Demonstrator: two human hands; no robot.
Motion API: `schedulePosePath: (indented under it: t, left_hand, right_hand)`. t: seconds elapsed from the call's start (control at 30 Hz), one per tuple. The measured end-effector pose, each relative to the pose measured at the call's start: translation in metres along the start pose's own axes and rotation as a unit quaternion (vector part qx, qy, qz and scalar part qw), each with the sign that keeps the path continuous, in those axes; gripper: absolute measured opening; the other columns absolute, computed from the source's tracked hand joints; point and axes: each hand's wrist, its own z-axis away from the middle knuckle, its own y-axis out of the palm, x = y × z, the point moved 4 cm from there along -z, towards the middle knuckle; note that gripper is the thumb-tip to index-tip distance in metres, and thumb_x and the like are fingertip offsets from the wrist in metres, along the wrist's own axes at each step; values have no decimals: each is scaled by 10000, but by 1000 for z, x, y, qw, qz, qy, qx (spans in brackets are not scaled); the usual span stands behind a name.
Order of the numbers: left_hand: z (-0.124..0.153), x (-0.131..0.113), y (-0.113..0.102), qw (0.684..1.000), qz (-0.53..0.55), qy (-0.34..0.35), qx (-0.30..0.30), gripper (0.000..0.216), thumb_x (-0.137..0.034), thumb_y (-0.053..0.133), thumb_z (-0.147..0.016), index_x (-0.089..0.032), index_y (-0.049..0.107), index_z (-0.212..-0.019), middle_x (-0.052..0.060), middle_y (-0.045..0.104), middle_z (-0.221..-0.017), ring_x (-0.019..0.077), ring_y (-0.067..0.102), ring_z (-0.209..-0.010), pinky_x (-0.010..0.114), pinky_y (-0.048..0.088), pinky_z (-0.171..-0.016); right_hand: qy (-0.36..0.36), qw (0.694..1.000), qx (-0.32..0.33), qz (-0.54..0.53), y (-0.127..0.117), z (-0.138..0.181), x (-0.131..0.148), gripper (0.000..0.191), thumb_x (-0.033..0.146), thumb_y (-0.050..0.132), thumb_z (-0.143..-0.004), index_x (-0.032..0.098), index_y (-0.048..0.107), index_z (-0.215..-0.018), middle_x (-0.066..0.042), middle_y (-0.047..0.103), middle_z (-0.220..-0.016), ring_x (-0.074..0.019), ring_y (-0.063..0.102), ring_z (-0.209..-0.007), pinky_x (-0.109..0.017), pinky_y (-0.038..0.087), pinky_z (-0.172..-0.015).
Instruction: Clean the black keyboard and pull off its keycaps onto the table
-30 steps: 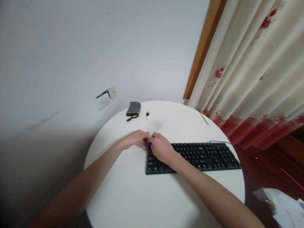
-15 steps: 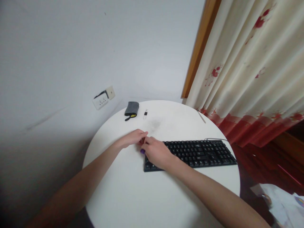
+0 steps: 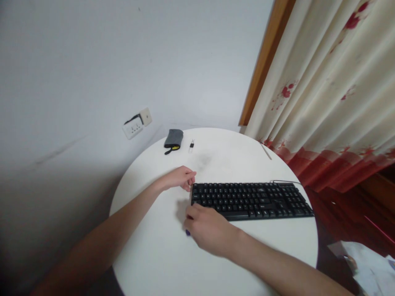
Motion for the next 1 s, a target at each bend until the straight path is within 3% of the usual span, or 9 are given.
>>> schedulePosePath:
  t: [0.13, 0.3, 0.4, 0.5, 0.63, 0.7, 0.8, 0.9, 1.0]
  left_hand:
    - [-3, 2, -1, 1000, -5, 2, -1, 429, -514, 622, -828, -110, 616, -685, 36, 627, -597, 151, 618, -465, 288, 505, -545]
    - [0, -2, 0, 1000, -16, 6, -5, 422, -511, 626, -819, -112, 620, -681, 27, 617, -592, 153, 622, -481, 290, 509, -553]
    - [3, -5, 1, 1000, -20, 9, -9, 434, -529, 629, -805, -115, 616, -677, 20, 608, -588, 146, 614, -468, 281, 503, -537]
    - [3, -6, 1, 1000, -28, 11, -5, 439, -533, 623, -805, -113, 612, -679, 21, 605, -594, 138, 610, -466, 266, 497, -525]
    - [1, -3, -1, 999, -43, 9, 0, 439, -532, 598, -818, -110, 615, -699, 18, 603, -614, 138, 615, -472, 261, 490, -520]
    - [0, -2, -1, 999, -47, 11, 1, 453, -550, 596, -811, -112, 615, -699, 13, 601, -620, 135, 611, -471, 259, 483, -515]
    - [0, -2, -1, 999, -46, 13, 3, 475, -585, 608, -783, -118, 610, -696, 12, 605, -628, 130, 608, -475, 254, 480, -517]
    - [1, -4, 0, 998, -54, 13, 3, 477, -592, 618, -766, -120, 608, -697, 7, 598, -633, 131, 613, -486, 251, 488, -523]
    - [1, -4, -1, 998, -63, 10, -3, 466, -579, 609, -775, -119, 606, -709, 5, 590, -642, 133, 614, -490, 252, 495, -523]
  right_hand:
    - [0, 996, -29, -82, -7, 16, 2, 198, 51, 541, -857, 182, 683, -899, -53, 630, -1007, -172, 573, -921, -253, 471, -807]
    - [193, 948, -225, -112, -29, 12, -67, 332, 12, 446, -866, 177, 714, -973, -66, 629, -979, -168, 597, -901, -284, 469, -872]
    - [279, 923, -245, -103, -26, 9, -89, 321, 9, 448, -857, 151, 726, -930, -75, 632, -922, -174, 613, -862, -297, 476, -869]
    - [262, 933, -217, -117, -10, 9, -68, 325, 3, 452, -851, 146, 727, -950, -85, 631, -960, -174, 614, -884, -289, 484, -875]
    - [178, 960, -149, -155, 7, 19, -14, 314, 0, 495, -821, 163, 724, -962, -70, 624, -965, -170, 605, -868, -275, 509, -814]
    - [149, 962, -142, -179, 6, 27, -2, 318, 6, 507, -825, 180, 723, -981, -57, 625, -970, -163, 605, -880, -268, 512, -817]
    - [166, 947, -200, -191, -6, 41, -18, 338, 11, 487, -849, 179, 713, -1036, -61, 617, -996, -153, 604, -878, -267, 515, -804]
    - [242, 920, -264, -159, -13, 55, -47, 339, 7, 463, -853, 153, 711, -1032, -82, 609, -1001, -166, 604, -866, -310, 517, -812]
    - [259, 921, -235, -174, -5, 63, -46, 348, -7, 467, -833, 154, 724, -1005, -77, 617, -968, -169, 612, -845, -312, 519, -795]
